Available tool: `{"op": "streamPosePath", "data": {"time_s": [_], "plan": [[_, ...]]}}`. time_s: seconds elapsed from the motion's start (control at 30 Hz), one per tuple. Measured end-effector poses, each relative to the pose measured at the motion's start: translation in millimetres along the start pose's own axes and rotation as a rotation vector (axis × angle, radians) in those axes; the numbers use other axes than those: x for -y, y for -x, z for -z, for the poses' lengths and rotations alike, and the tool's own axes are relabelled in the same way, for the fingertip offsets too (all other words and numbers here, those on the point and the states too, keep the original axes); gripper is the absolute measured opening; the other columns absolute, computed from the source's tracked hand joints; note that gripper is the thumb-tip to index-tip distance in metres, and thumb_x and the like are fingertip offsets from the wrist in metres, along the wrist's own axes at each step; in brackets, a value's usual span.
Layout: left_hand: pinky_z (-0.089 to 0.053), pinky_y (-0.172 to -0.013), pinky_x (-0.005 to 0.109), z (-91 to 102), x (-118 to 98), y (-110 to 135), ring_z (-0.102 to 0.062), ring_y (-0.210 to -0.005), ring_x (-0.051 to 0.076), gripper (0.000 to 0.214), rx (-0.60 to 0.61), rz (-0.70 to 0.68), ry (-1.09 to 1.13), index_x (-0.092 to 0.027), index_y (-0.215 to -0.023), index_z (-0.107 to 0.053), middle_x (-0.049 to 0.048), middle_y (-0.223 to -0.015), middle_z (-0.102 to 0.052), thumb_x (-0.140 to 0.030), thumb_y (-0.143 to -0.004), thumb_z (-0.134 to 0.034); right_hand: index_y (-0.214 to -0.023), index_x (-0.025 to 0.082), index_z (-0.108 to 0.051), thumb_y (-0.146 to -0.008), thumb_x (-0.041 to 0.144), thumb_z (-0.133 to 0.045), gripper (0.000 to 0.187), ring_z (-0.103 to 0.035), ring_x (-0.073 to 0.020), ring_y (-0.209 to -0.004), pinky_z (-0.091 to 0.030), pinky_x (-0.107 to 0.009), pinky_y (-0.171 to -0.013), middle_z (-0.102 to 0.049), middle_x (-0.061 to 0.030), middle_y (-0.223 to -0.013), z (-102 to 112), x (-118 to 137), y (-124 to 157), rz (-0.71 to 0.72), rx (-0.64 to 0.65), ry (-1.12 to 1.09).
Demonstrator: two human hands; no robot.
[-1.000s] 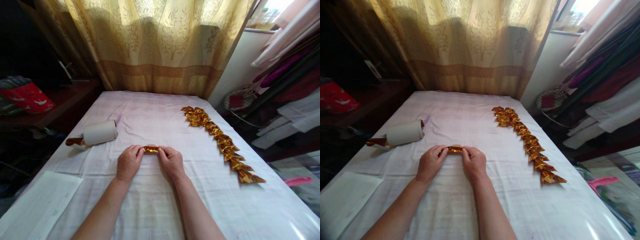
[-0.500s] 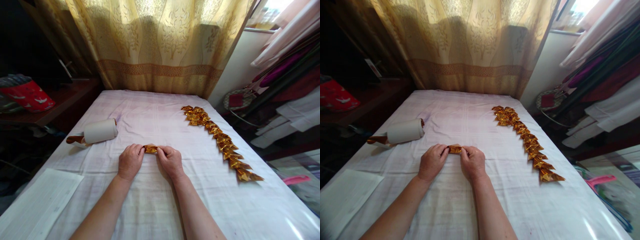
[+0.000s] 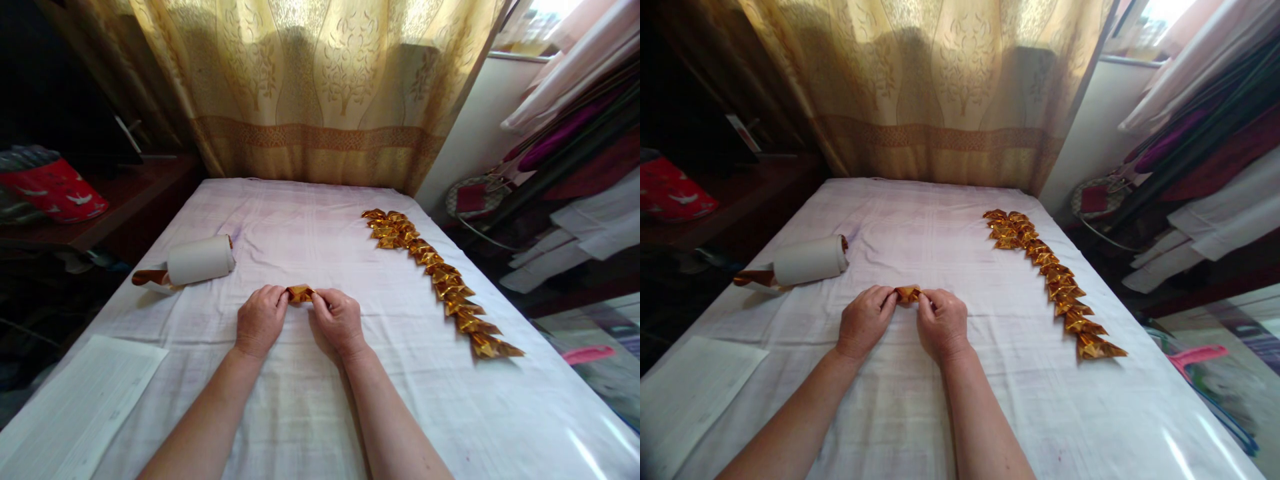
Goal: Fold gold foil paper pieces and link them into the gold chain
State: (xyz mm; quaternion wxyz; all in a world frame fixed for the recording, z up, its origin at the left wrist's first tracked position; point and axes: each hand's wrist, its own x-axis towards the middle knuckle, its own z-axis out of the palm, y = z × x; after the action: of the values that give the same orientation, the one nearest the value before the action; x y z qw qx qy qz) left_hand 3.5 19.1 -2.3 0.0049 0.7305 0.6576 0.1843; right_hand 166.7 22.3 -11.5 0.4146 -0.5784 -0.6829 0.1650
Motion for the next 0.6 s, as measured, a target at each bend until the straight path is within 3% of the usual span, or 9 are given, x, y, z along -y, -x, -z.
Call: {"op": "streamPosePath", "data": {"time_s": [0.33,0.6], "plan": [[-0.044,-0.069,0.028,-2.1,2,-1,-0.065,-0.080,0.019,0.023,-0.065,0.008,0.086,-0.022,-0.087,-0.069,0.0025,-0.085,-0.072,-0.026,-0.096,-0.048,-0.080,0.022,-0.074,-0.084,0.030,-0.057,0.019,-0.059,-0.0134,-0.059,-0.045,-0.025,-0.062,-0.072,-0.0010,-0.073,5,-6,-3,-0.030,-0.027,0.001],[-0.046,-0.072,0.028,-0.1,1,0,-0.066,-0.082,0.019,0.022,-0.071,0.006,0.175,-0.023,-0.090,-0.070,0.0018,-0.088,-0.073,-0.033,-0.094,-0.052,-0.083,0.023,-0.075,-0.089,0.030,-0.053,0.024,-0.062,-0.0153,-0.065,-0.045,-0.026,-0.065,-0.072,-0.0025,-0.076,9,-15,-6,-0.046,-0.040,0.114]]}}
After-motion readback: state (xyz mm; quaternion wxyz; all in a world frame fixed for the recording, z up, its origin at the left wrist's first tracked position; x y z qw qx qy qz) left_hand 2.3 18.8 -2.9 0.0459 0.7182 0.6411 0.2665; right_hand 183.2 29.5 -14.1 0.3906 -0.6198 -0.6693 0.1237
